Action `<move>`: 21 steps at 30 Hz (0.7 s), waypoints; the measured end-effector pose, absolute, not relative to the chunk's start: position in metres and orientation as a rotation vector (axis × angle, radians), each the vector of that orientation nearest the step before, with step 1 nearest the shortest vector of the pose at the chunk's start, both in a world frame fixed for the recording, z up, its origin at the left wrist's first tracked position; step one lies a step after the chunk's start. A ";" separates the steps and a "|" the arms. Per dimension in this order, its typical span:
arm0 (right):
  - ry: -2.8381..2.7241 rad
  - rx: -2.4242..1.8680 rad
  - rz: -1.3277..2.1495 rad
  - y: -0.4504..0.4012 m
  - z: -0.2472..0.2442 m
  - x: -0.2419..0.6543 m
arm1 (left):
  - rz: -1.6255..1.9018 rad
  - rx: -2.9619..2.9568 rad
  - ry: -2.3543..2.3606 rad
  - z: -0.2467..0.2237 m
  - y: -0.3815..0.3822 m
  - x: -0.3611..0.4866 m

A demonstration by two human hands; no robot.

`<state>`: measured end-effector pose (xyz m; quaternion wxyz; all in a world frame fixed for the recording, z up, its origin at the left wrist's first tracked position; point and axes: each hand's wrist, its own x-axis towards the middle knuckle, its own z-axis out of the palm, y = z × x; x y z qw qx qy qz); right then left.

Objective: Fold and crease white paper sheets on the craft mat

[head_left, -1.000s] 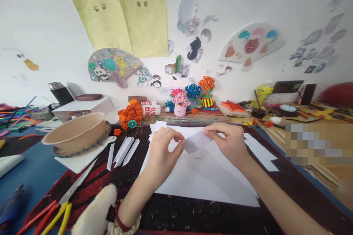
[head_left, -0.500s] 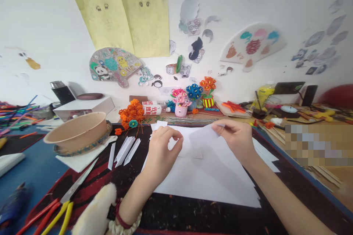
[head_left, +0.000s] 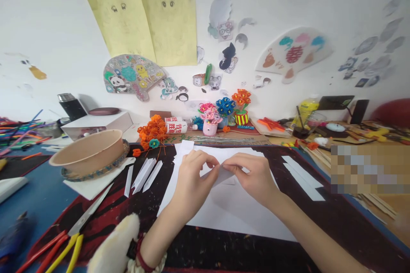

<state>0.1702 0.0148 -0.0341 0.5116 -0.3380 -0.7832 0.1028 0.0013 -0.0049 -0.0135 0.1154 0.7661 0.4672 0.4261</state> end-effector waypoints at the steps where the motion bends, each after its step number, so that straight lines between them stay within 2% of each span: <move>1: -1.874 -0.818 0.246 0.015 -0.034 0.171 | 1.244 2.238 1.368 -0.014 -0.005 0.001; 21: -1.578 -1.001 0.307 0.026 -0.028 0.198 | 1.262 2.271 1.374 -0.010 -0.006 -0.002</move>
